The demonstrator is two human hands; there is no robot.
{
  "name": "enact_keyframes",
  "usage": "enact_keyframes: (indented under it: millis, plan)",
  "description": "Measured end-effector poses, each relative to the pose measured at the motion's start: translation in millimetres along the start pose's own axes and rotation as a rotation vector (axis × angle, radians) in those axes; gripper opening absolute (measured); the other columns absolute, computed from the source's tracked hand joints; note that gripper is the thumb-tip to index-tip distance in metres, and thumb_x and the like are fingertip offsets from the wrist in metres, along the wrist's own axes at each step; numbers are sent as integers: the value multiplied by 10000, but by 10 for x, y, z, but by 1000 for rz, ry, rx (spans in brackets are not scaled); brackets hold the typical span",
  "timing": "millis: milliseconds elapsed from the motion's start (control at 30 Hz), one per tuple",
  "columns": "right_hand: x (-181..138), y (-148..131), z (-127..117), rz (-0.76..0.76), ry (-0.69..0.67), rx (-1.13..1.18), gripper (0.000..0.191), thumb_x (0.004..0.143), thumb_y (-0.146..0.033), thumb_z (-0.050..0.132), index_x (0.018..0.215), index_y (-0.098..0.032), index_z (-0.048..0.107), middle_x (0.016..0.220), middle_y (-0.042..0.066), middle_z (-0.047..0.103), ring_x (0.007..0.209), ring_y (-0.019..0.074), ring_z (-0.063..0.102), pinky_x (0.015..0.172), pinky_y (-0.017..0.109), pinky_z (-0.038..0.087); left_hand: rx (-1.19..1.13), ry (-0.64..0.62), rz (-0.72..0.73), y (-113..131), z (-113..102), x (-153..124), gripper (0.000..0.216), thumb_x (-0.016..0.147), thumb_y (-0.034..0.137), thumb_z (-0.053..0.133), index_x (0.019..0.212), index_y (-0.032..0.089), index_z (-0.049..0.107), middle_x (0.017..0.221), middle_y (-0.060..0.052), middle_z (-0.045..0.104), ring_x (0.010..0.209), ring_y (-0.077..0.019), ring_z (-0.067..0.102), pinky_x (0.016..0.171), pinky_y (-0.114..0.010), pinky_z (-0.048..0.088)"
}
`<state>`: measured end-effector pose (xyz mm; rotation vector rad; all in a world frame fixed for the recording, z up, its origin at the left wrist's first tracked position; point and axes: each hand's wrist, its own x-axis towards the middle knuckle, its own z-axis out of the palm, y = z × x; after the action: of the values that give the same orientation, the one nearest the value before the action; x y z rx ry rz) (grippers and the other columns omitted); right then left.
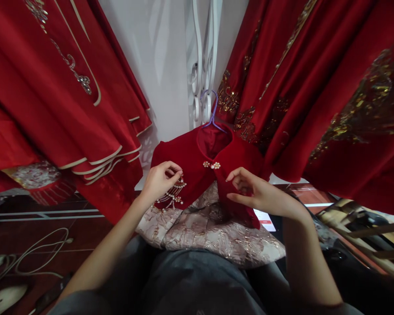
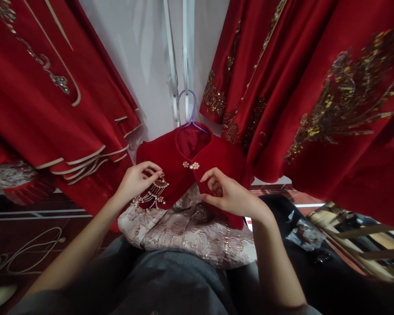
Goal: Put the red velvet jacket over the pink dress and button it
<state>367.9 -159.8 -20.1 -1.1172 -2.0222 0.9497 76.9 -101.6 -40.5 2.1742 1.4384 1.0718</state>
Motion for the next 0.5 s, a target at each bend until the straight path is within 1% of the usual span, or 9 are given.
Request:
enact_keyframes:
  millis: [67,167,300,433,500]
  plan:
    - [5,-38,2,7,-8,-19,338,781,-387,675,1001,-222,478,776,-36,456,655,104,464,592,233,415,134,14,-14,-51,60,-85,234,757,394,678,860,200,596,790,0,681,660,-137,626,593,-235,470]
    - [38,-51,40,27,-17,-82,345,758,-427,705,954,-213,518,698,-59,410,610,89,413,555,217,361,303,65,-20,-77,207,-190,335,710,394,724,902,211,520,809,11,656,681,-144,616,592,-234,448]
    - [70,-23,93,48,-35,-167,294,764,-457,695,844,-199,578,641,-62,411,580,82,385,527,215,314,357,87,27,-101,322,-248,209,799,297,633,937,228,492,870,15,654,734,-133,623,611,-215,443]
    - [94,2,135,39,13,-172,294,720,-449,735,750,-189,600,699,-30,510,607,86,455,550,221,371,401,147,41,-122,326,-266,130,821,278,590,928,231,533,838,13,657,736,-136,625,613,-215,439]
    - [131,14,185,52,39,-112,293,686,-426,766,767,-187,616,736,-11,559,634,97,514,574,228,423,391,166,53,-125,322,-271,113,822,273,578,923,225,560,823,8,660,738,-139,622,636,-224,453]
